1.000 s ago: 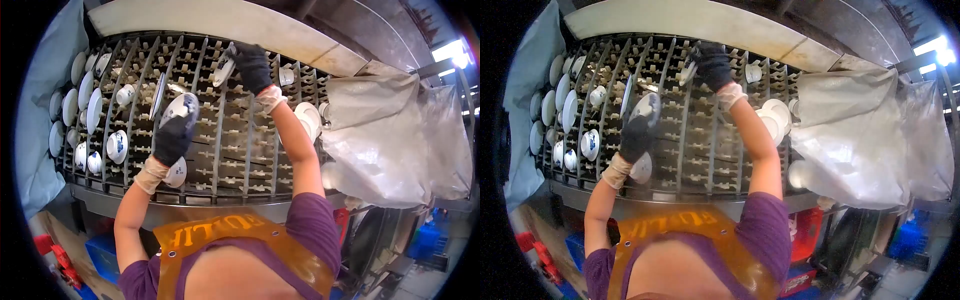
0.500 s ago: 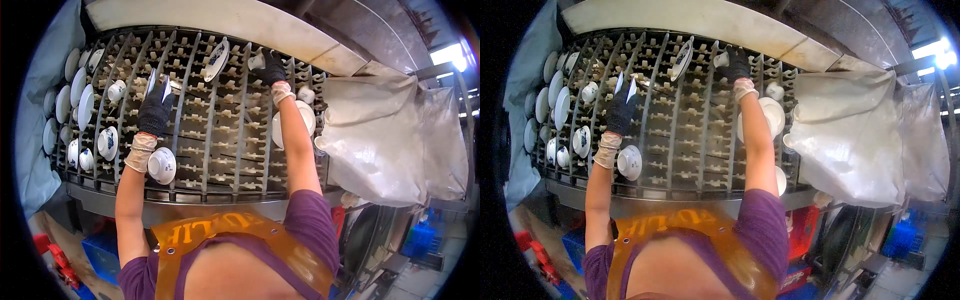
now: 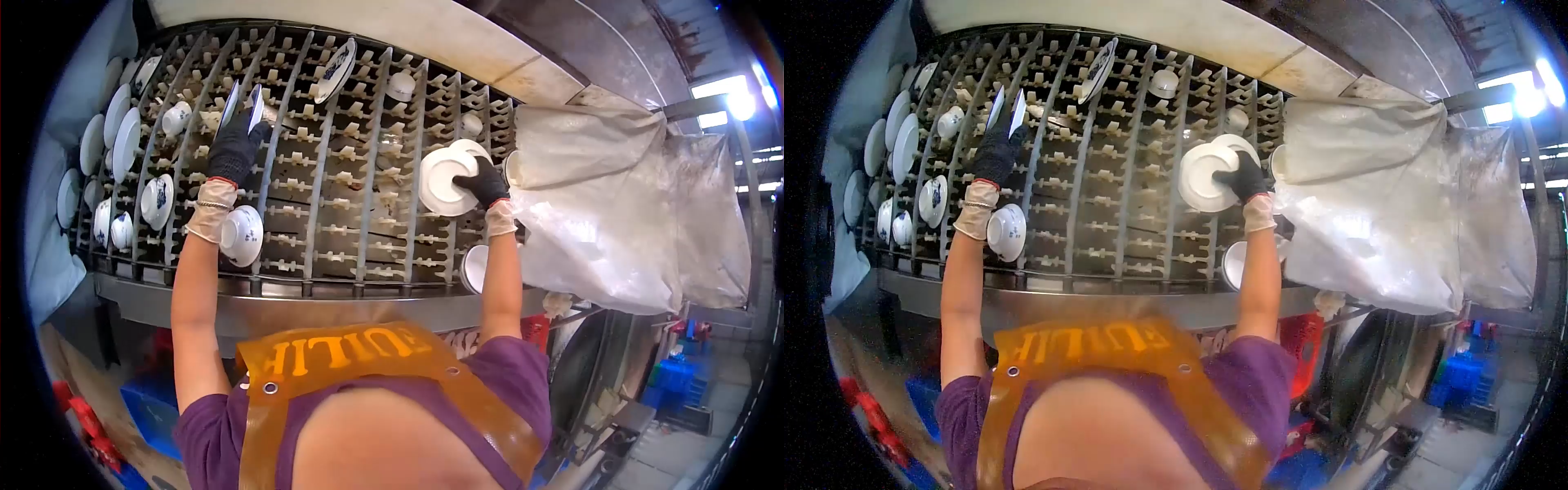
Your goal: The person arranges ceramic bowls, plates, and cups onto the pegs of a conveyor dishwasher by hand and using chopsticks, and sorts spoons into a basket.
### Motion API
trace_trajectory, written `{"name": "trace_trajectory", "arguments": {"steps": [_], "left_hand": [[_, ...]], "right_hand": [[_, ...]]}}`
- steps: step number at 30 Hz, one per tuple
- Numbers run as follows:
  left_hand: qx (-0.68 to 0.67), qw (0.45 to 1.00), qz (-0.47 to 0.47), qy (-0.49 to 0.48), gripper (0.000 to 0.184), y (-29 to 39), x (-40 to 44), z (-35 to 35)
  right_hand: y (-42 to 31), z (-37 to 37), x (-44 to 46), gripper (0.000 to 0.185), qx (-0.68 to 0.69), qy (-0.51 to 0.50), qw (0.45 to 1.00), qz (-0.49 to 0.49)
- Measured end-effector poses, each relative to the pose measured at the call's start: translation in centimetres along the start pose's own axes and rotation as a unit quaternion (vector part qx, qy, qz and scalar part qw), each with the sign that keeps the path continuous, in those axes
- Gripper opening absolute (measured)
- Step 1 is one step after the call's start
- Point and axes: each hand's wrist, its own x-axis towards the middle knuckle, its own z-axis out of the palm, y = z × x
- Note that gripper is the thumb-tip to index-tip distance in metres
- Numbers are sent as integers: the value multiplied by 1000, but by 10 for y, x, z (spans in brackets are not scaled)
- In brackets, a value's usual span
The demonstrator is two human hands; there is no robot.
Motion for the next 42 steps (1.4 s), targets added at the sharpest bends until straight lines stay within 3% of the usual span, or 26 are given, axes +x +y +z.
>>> {"name": "trace_trajectory", "arguments": {"steps": [1, 2, 3, 6, 9, 11, 13, 14, 15, 17, 19, 21, 22, 23, 25, 26, 29, 31, 32, 33, 35, 37, 39, 40, 41, 42], "left_hand": [[-26, 999, 30, 20, 40, -4, -6, 4], [-51, 996, 57, 47, 42, -7, -8, 3], [-29, 998, 33, 49, 52, 7, -18, -7], [-54, 993, 76, 67, 62, 55, -56, -33], [-102, 987, 118, 40, 61, 79, -69, -41], [-121, 987, 109, 16, 58, 86, -81, -50], [-197, 977, 73, 25, 52, 75, -102, -58], [-215, 974, 58, 45, 48, 71, -116, -70], [-214, 976, -6, 42, 44, 57, -136, -67], [-186, 978, -47, 86, 37, 26, -176, -55], [-283, 946, -139, 71, 33, 37, -192, -60], [-317, 937, -136, 43, 32, 54, -186, -58], [-349, 927, -133, 21, 32, 64, -178, -56], [-314, 947, -68, -5, 31, 73, -167, -56], [-324, 946, 5, -4, 31, 92, -152, -46], [-320, 947, 15, -24, 30, 102, -148, -45], [-325, 943, 54, -42, 29, 126, -143, -36], [-401, 908, -3, -121, 29, 145, -145, -39], [-396, 912, 55, -89, 29, 140, -150, -21], [-397, 911, 55, -96, 29, 145, -151, -19], [-396, 906, 45, -142, 29, 154, -155, -18], [-394, 904, 44, -163, 28, 157, -158, -17], [-381, 910, 55, -155, 28, 155, -164, -13], [-384, 909, 57, -155, 28, 152, -166, -16], [-361, 920, 63, -138, 28, 148, -168, -23], [-337, 932, 65, -121, 27, 143, -173, -27]], "right_hand": [[-11, -4, 2, 64, 70, -18, 997, -25], [-33, -7, -3, 60, 4, 58, 991, -121], [-59, -8, -5, 44, 51, 44, 992, -105], [-160, -8, -18, 22, -187, 95, 940, -269], [-187, 23, 6, 22, -304, 90, 851, -419], [-159, 62, 35, 25, -240, 130, 811, -517], [-156, 44, 25, 27, -222, 136, 816, -516], [-135, 44, 30, 28, -77, 174, 904, -383], [-110, 44, 34, 31, 74, 200, 950, -229], [-32, 32, 30, 39, -36, 319, 919, -230], [16, 2, 23, 54, -82, 119, 988, 46], [78, 5, 29, 66, -5, 3, 999, 40], [99, 13, 31, 71, 80, 19, 996, 25], [55, -14, 11, 73, 100, -37, 994, -13], [23, -31, 8, 73, -113, -91, 986, 77], [27, -25, 5, 69, -107, 0, 994, -38], [55, -33, 5, 48, 136, 19, 990, -30], [-5, -44, -26, 42, 94, 89, 988, -83], [-18, -39, -31, 33, 89, 97, 982, -133], [-32, -32, -37, 26, 82, 104, 975, -181], [-77, -23, -59, 14, -147, 128, 926, -323], [-99, 9, -72, 7, -273, 49, 883, -379], [-101, 27, -81, 7, -210, -16, 852, -479], [-94, 27, -79, 13, -104, 38, 871, -478], [-83, 24, -72, 13, -108, 37, 870, -480], [-67, 18, -66, 20, -82, 104, 915, -381]]}}
